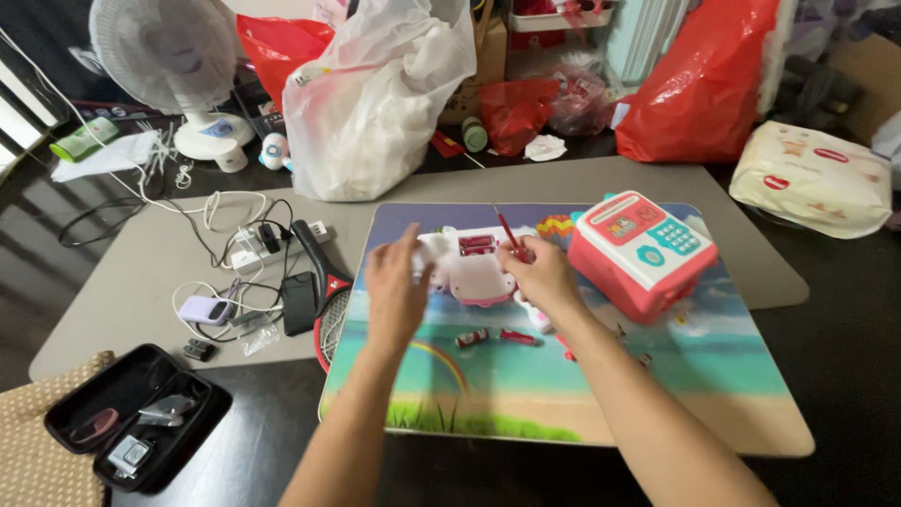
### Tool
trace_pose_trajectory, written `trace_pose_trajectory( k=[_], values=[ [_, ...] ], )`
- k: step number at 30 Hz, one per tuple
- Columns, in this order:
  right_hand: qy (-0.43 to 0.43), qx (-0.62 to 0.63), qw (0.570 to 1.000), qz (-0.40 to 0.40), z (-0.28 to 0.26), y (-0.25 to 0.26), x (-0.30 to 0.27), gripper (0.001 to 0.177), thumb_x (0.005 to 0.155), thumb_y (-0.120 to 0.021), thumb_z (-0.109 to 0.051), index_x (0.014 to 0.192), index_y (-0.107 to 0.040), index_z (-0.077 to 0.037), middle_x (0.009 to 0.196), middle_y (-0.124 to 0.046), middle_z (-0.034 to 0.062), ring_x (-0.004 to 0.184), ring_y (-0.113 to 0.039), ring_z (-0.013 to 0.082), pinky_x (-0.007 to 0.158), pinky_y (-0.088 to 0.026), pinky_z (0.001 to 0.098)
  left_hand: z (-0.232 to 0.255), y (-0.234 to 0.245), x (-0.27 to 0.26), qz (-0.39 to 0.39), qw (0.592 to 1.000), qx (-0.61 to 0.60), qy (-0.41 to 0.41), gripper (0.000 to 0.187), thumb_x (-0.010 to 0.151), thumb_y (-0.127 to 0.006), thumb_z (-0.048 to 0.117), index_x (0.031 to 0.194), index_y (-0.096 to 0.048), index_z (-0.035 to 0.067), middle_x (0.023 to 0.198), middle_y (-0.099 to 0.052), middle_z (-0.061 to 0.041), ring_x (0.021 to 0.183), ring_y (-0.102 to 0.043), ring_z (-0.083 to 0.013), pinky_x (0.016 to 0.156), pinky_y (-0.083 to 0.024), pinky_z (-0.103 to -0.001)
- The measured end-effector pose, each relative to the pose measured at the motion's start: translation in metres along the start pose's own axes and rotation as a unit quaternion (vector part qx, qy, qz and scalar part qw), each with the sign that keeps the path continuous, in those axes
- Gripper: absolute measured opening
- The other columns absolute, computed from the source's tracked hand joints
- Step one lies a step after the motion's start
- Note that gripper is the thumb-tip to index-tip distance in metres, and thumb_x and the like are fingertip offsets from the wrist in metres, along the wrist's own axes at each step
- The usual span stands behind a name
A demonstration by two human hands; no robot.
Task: The person assembles a pink toy cash register and a pink toy phone using a red screwdriver. They insert batteries into the cash register, then use the screwdriver to tighten screws on the back of both the cash register and the phone.
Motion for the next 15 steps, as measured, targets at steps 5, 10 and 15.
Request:
trace_pose_trajectory(
  k=[5, 10, 15],
  values=[
    [-0.049, 0.123, 0.991, -0.02, -0.006, -0.028, 0.004, 0.023, 0.087, -0.076, -0.026, 0.103, -0.073, -0.009, 0.071, -0.066, 0.0002, 0.048, -0.053, 0.0084, 0.039, -0.039, 0.0283, 0.035, -0.02, 0.01, -0.07, 0.997, 0.009, -0.033, 0.068, 0.087, -0.076, 0.017, 0.149, -0.05, 0.009, 0.128, -0.068, -0.007, 0.123, -0.053, -0.0348, 0.102, -0.04, -0.048],
    [-0.053, 0.163, 0.984, 0.042, 0.008, -0.026, 0.021, 0.03, 0.082, -0.078, -0.019, 0.109, -0.069, -0.009, 0.074, -0.069, 0.0, 0.047, -0.052, 0.0079, 0.039, -0.039, 0.0273, 0.019, -0.034, 0.011, -0.001, 1.0, -0.027, 0.014, 0.072, 0.083, -0.078, 0.021, 0.147, -0.048, 0.007, 0.14, -0.061, -0.019, 0.131, -0.049, -0.0377, 0.112, -0.035, -0.049],
    [-0.053, 0.162, 0.978, 0.118, 0.018, 0.001, 0.037, 0.031, 0.083, -0.08, -0.015, 0.107, -0.064, -0.005, 0.074, -0.066, 0.0018, 0.046, -0.05, 0.0084, 0.039, -0.038, 0.0275, -0.016, -0.054, 0.002, -0.004, 0.975, -0.127, 0.185, 0.082, 0.087, -0.078, 0.029, 0.152, -0.036, 0.0, 0.14, -0.055, -0.028, 0.129, -0.053, -0.0421, 0.107, -0.042, -0.048]
  ],
)
Point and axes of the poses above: each hand's wrist, its own x-axis towards the middle knuckle, its own y-axis out of the back of the hand, z = x × y, the point moved 3 cm from there along x, towards the middle knuckle
